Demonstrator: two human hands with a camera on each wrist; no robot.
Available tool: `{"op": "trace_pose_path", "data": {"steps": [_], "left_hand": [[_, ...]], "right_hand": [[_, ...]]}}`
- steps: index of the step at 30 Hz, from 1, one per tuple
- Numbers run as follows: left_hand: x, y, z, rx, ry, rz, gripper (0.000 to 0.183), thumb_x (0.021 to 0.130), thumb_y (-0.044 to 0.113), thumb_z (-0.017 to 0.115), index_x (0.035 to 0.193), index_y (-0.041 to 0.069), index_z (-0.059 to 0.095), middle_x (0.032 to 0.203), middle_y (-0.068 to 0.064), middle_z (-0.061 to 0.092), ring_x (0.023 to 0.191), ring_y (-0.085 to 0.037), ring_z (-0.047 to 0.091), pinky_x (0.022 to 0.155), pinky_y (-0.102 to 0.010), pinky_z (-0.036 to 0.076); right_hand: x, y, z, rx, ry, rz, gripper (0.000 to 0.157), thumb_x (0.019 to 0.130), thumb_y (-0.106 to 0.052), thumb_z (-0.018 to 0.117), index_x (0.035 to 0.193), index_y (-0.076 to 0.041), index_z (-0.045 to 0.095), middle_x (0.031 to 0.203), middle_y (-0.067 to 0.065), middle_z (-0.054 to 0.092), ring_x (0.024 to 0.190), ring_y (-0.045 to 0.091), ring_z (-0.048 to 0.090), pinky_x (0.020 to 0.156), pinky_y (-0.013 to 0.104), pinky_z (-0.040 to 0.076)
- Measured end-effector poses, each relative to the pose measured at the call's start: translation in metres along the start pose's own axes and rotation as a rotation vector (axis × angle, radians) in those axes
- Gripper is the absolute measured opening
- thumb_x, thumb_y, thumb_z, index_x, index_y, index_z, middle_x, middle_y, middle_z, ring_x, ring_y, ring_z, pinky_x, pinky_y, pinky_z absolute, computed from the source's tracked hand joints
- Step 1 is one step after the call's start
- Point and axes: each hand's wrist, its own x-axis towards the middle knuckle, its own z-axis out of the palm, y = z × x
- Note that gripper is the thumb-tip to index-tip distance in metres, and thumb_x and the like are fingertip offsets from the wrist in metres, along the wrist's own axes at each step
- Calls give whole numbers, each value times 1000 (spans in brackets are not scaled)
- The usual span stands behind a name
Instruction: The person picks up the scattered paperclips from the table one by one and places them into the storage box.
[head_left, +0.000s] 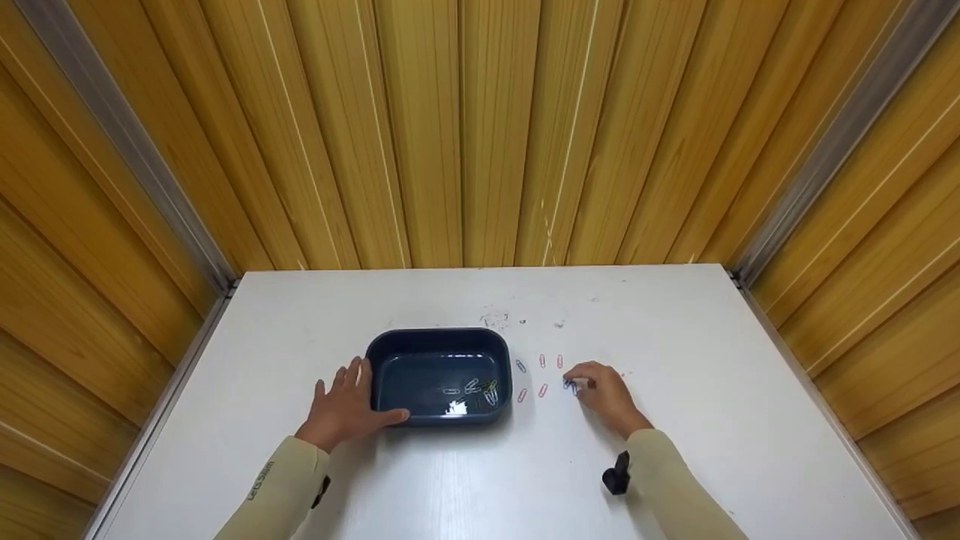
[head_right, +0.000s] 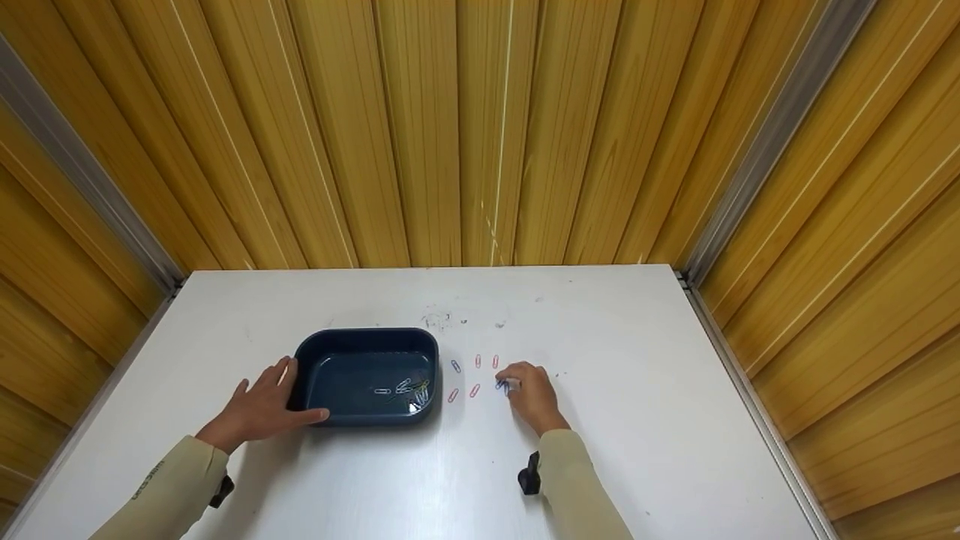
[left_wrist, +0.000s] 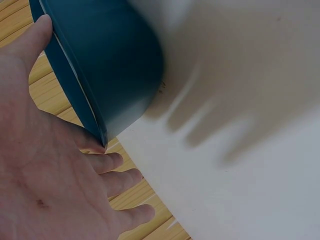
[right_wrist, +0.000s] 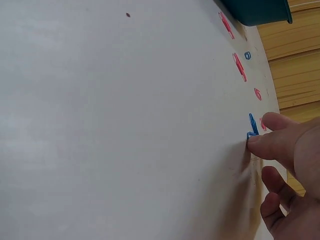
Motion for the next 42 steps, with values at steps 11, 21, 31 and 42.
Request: {"op": "trace_pose_path", "data": {"steps": [11,21,31,42], "left_hand": [[1,0,1,21,13,11,124,71,78,61,152,-5,17,159,-24,19,146,-45,19,114,-69,10],[1,0,1,13,5,8,122,73,76,62,152,-5,16,160,-24,17,146,-45,18,114,-69,9],[1,0,1,0,2,8,120,74,73,63,152,-5,15,160,-24,17,146,-46,17,114,-69,8],[1,-1,2,9,11,10,122,73,76,62,152,-5,16,159,-24,18,146,-46,19,113,-69,10]], "right_hand": [[0,-2,2,-37,10,2,28,80,10,67,96,-12,76,99,0,69,100,20,59,90,39,48],[-1,-5,3,-53,1,69,22,80,5,70,91,-13,75,93,0,67,91,19,56,85,35,44],[0,-3,6,-52,-11,116,18,82,4,69,85,-14,71,93,1,66,95,19,59,90,39,48],[-3,-4,7,-26,-3,85,17,82,4,70,79,-13,68,87,-1,66,82,14,55,76,28,46]]}}
